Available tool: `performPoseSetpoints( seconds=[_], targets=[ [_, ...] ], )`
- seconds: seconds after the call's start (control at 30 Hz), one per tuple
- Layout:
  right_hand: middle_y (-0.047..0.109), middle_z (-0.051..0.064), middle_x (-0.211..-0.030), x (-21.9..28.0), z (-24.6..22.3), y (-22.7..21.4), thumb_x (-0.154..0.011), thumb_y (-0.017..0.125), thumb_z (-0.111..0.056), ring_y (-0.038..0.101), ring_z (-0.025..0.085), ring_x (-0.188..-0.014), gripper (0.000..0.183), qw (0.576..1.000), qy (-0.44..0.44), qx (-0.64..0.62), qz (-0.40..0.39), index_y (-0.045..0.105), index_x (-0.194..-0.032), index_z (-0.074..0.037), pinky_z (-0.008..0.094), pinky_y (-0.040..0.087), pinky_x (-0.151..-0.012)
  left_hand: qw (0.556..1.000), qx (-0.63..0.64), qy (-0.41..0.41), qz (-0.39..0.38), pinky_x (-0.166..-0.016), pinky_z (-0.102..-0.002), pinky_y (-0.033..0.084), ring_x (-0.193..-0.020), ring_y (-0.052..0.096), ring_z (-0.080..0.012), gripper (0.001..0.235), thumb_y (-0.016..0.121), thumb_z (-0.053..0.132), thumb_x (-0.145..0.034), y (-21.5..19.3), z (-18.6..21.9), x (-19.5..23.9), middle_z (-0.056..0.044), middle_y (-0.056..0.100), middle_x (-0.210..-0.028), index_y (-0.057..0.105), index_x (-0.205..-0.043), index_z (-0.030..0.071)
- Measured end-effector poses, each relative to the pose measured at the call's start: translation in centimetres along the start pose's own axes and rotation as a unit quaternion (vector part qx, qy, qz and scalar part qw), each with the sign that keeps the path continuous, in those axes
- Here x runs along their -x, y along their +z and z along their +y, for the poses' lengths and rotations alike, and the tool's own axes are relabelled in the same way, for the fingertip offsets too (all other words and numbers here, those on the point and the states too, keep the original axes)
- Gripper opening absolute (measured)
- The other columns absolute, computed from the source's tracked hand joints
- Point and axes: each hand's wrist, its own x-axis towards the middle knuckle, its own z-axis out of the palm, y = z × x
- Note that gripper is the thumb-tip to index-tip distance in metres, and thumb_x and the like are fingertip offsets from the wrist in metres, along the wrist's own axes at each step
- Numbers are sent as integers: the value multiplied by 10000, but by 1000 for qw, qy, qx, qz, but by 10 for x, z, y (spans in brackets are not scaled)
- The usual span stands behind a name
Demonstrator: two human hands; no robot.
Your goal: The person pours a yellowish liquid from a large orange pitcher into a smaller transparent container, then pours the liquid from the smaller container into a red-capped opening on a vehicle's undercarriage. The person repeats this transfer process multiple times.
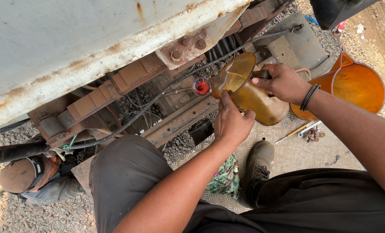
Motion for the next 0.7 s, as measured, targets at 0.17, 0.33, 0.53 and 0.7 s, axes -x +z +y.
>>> performPoseSetpoints(
  seconds=[0.17,0.33,0.53,0.7],
  targets=[
    [655,131,-634,-1,-2,-1,-954,685,-386,655,194,-575,457,1000,-5,4,0,662,-1039,62,382,512,-538,1000,-3,4,-4,-1059,-455,488,-1293,546,-454,990,684,273,-810,1,-2,-1,-378,407,-1464,148,-1529,-146],
    [661,134,-639,-2,-3,-1,-955,684,-390,658,197,-580,456,1000,-2,8,1,665,-1040,58,383,516,-544,1000,-6,-1,-8,-1056,-452,492,-1288,554,-451,988,680,270,-814,0,-1,-1,-379,408,-1463,143,-1532,-144],
    [655,128,-636,-4,1,-1,-953,690,-386,654,192,-572,452,1000,-14,7,4,658,-1010,62,380,513,-541,1000,-8,-5,-16,-1046,-446,504,-1273,568,-445,991,680,268,-815,-1,-1,-3,-378,409,-1460,135,-1534,-141],
    [636,130,-609,-4,3,0,-958,692,-379,625,195,-551,437,1000,-4,14,4,656,-978,56,394,497,-534,1000,-13,5,-12,-1049,-447,498,-1285,558,-443,993,692,268,-814,1,-3,-4,-370,412,-1463,142,-1532,-140]
  ],
)
